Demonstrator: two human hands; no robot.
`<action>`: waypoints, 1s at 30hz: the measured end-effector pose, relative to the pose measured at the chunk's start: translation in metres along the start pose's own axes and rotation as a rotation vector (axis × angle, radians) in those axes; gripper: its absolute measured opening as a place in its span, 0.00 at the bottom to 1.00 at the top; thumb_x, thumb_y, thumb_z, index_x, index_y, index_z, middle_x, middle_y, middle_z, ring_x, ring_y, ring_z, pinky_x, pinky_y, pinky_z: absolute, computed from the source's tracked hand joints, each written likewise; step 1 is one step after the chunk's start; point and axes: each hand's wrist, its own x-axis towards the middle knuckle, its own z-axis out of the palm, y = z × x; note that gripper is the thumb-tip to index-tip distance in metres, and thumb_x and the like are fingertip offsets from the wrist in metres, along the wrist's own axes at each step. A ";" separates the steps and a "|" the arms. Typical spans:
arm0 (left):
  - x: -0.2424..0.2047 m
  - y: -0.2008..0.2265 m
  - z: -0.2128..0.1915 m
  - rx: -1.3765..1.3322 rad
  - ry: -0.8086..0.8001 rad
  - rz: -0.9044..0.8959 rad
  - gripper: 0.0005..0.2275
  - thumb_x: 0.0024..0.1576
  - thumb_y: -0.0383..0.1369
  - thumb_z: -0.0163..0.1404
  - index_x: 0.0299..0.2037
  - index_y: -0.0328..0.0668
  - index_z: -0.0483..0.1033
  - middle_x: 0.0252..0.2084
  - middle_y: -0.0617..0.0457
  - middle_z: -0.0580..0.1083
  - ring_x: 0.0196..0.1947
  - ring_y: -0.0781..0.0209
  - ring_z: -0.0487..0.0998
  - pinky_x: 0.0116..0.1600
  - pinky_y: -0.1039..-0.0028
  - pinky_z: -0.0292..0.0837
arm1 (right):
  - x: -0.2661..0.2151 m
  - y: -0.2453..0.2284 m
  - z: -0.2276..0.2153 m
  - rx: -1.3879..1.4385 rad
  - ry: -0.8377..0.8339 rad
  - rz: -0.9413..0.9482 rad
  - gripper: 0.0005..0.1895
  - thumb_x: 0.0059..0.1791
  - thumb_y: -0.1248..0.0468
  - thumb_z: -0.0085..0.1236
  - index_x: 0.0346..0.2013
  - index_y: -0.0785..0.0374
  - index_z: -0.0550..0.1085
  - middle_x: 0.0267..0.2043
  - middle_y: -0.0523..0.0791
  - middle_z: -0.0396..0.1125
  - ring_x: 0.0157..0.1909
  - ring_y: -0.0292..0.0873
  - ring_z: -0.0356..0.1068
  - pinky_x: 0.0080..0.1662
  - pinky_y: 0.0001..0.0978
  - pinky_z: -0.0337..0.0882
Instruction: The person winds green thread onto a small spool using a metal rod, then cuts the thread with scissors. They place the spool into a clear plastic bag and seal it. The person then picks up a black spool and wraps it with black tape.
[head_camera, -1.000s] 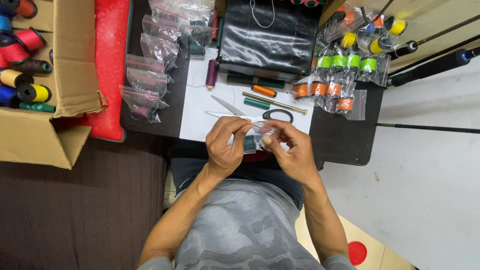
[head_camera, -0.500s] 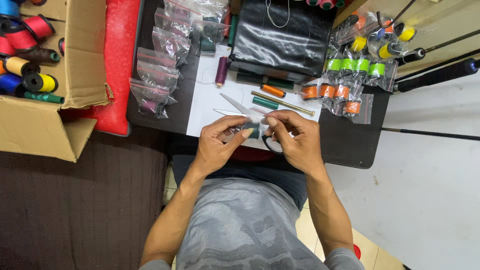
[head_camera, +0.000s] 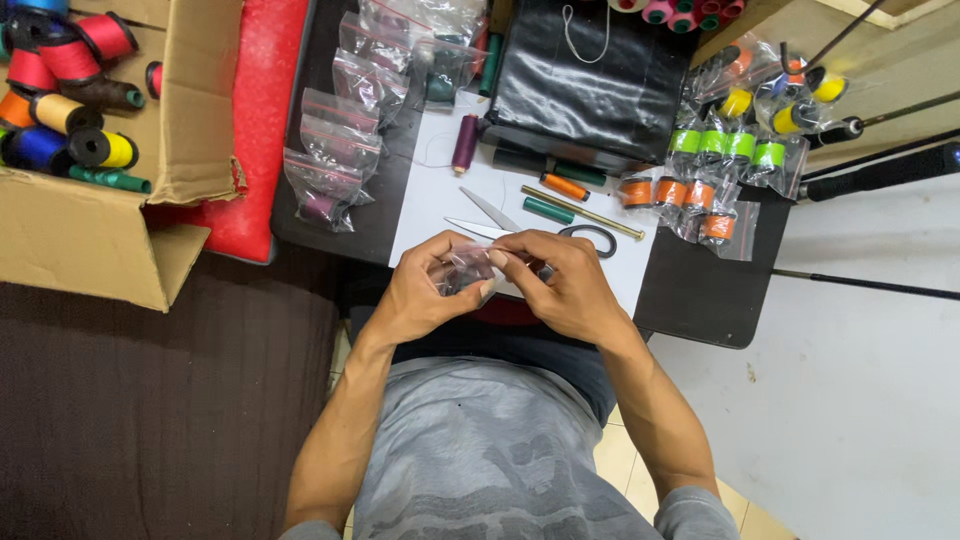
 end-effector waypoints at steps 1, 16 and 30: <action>0.000 0.001 -0.002 -0.007 0.022 -0.021 0.16 0.49 0.24 0.65 0.47 0.31 0.77 0.35 0.47 0.78 0.34 0.66 0.80 0.39 0.76 0.80 | 0.002 -0.001 0.002 -0.008 -0.013 -0.002 0.05 0.52 0.71 0.58 0.39 0.66 0.80 0.25 0.51 0.75 0.26 0.48 0.77 0.30 0.34 0.75; -0.033 -0.019 -0.023 0.056 0.483 0.067 0.24 0.57 0.28 0.60 0.63 0.36 0.66 0.53 0.43 0.73 0.43 0.63 0.77 0.49 0.77 0.76 | 0.117 0.031 0.027 -0.341 -0.044 -0.125 0.05 0.55 0.72 0.46 0.38 0.65 0.71 0.23 0.46 0.72 0.25 0.49 0.74 0.34 0.42 0.71; -0.046 -0.036 -0.040 0.016 0.483 0.002 0.20 0.58 0.31 0.57 0.60 0.38 0.70 0.49 0.46 0.77 0.39 0.67 0.78 0.47 0.80 0.73 | 0.104 0.027 0.058 -0.565 0.148 -0.255 0.16 0.58 0.70 0.52 0.61 0.66 0.64 0.55 0.55 0.62 0.46 0.54 0.71 0.40 0.44 0.73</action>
